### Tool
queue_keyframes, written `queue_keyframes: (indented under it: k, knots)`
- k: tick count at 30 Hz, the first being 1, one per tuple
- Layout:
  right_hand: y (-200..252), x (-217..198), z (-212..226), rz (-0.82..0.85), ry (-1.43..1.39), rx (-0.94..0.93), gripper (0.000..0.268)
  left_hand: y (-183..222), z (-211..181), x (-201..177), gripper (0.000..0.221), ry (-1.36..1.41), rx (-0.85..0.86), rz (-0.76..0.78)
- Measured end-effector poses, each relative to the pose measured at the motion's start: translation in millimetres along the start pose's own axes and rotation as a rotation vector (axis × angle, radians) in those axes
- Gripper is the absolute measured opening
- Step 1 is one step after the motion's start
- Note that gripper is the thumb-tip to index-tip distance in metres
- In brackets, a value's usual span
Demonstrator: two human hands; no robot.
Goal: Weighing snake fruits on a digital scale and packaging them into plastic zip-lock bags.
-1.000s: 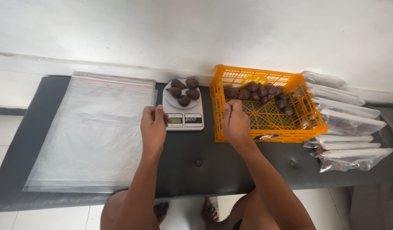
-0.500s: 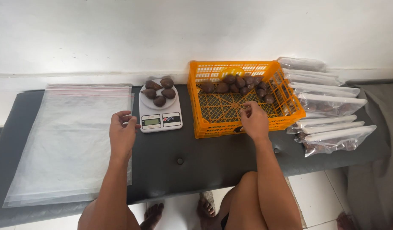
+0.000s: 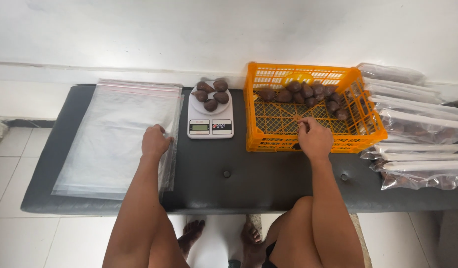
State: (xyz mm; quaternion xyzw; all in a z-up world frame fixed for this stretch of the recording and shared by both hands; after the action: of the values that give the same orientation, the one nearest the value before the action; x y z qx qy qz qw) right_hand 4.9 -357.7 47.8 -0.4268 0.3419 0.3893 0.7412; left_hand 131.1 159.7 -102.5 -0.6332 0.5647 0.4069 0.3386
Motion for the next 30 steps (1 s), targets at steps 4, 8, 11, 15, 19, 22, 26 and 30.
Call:
queue_keyframes:
  k: [4, 8, 11, 15, 19, 22, 26, 30]
  knots:
    - [-5, 10, -12, 0.023, -0.012, 0.031, 0.016, -18, 23, 22, 0.041, 0.041, 0.021, -0.004]
    - [-6, 11, -12, 0.051, -0.019, 0.040, 0.015, 1, 14, 3, 0.029, 0.095, -0.011, 0.015]
    - [-5, 10, -8, 0.062, -0.027, 0.040, 0.015, 20, -5, -18, 0.035, 0.099, 0.014, 0.021]
    - [-3, 9, -8, 0.061, -0.024, 0.065, 0.014, 13, -8, 0, 0.026, 0.012, 0.057, -0.005]
    - [0, 8, -5, 0.018, -0.020, 0.003, 0.013, 15, -21, 6, 0.026, -0.128, 0.096, -0.030]
    - [1, 8, -6, -0.018, -0.012, -0.019, 0.012, 14, -31, 1, 0.026, -0.185, 0.087, -0.079]
    - [1, 9, -8, -0.052, 0.002, -0.034, 0.012, 17, -37, -18, 0.023, -0.262, 0.094, -0.132]
    - [4, 9, -10, -0.007, -0.012, 0.012, 0.013, 26, -16, -33, 0.015, 0.003, 0.014, -0.174]
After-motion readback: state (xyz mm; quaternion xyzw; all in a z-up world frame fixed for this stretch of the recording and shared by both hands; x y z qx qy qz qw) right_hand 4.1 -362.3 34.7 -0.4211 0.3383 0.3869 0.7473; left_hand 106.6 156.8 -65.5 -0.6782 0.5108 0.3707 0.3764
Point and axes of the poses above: each hand's wrist, its own y-axis away from the middle knuckle, its own x-axis out of the palm, z = x × y, the point moved 8 cm from there along -y, towards the middle knuckle, and after that the axes turned 1 degree about -z, right-handed, at the moved point
